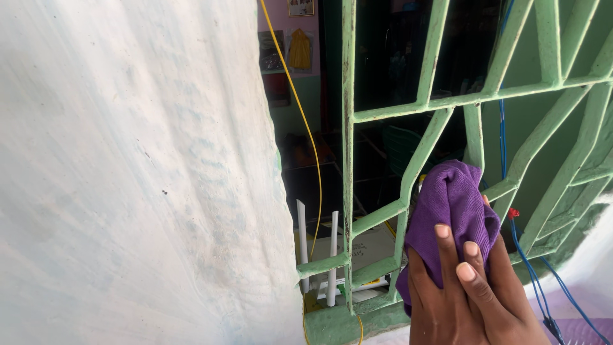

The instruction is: The person wipes the green metal window grille with a purple cloth. They systematically clean the vertical and horizontal bars of the grille, moving the cloth along the metal surfaces to remove dust or dirt.

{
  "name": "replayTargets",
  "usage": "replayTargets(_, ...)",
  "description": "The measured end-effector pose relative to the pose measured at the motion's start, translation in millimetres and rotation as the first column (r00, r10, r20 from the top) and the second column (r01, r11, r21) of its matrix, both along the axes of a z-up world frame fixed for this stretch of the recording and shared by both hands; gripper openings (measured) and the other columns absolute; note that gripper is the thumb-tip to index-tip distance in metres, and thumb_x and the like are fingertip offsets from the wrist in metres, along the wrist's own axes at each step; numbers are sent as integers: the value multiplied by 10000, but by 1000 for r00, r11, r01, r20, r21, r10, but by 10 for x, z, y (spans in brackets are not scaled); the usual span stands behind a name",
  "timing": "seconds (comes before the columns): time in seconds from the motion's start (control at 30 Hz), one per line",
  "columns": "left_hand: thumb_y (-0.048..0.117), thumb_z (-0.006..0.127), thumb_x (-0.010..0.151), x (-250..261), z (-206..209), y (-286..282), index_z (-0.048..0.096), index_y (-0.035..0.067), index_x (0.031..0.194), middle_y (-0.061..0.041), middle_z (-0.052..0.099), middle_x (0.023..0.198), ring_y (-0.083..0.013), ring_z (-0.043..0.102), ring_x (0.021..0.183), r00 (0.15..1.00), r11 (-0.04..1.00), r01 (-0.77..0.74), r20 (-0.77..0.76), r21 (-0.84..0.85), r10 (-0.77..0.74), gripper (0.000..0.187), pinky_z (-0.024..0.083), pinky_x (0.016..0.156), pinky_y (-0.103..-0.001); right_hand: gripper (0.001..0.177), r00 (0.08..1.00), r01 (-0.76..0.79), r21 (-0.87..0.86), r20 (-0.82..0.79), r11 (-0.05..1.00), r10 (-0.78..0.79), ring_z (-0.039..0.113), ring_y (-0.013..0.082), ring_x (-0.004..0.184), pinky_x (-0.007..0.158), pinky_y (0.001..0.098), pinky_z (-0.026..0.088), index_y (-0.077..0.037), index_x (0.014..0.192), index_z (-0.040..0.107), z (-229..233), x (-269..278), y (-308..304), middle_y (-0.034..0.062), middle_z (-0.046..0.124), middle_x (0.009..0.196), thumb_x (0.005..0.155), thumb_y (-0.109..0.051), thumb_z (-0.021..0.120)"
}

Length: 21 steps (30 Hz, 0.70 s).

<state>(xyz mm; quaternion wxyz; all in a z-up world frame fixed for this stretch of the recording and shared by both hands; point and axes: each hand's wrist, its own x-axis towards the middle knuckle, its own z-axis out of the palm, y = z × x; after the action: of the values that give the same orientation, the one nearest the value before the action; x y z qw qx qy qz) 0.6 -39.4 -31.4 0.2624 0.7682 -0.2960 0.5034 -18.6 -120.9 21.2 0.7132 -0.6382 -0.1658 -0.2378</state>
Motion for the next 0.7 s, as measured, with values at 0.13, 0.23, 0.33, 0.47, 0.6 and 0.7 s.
replayTargets(0.13,248,446,1222,63,-64,-181,204,79,1654,-270,303,1720,-682,426,1419,993,987,-90,67,-133,99,524,473,1107,-759,733,994,62,-56,93,997,-57,309,300,1564,1224,405,239,-59,1715,136,-11,-29,27,213,308,1708,1044,-90,429)
replayTargets(0.23,278,473,1193,44,-121,-212,270,115,1662,-246,416,1628,-672,449,1383,979,983,-133,137,-125,150,537,451,1086,-783,755,986,128,-10,112,992,-126,381,332,1529,1214,430,278,-32,1705,175,-20,-104,3,237,361,1673,1011,-101,468)
replayTargets(0.33,290,530,1239,22,-185,-338,309,112,1657,-197,532,1627,-591,502,1433,959,975,-164,208,-148,192,505,455,1164,-701,748,962,260,-53,97,964,-254,429,331,1492,1197,437,295,0,1669,247,-79,-204,-73,245,427,1614,975,-103,506)
replayTargets(0.47,293,577,1199,-3,-302,-470,500,118,1589,-131,583,1603,-433,542,1480,943,982,-160,278,-95,181,434,441,1234,-554,663,966,257,146,-3,955,-259,539,308,1390,1153,417,392,-2,1630,365,-186,-200,-316,222,542,1519,1002,-144,523)
replayTargets(0.6,333,634,1112,2,-287,-654,657,188,1402,-27,614,1498,-250,539,1444,861,941,-316,380,-118,337,325,447,1256,-399,487,914,401,185,-150,897,-378,646,294,1190,1002,419,535,42,1527,489,-294,-104,-675,234,620,1331,1083,-157,517)
replayTargets(0.7,340,640,1181,-28,-342,-645,596,203,1500,52,583,1556,-192,478,1525,820,919,-380,422,-103,387,350,397,1318,-356,430,920,383,252,-24,889,-390,661,212,1213,1018,338,548,9,1519,489,-388,-71,-756,166,638,1361,1122,-155,485)
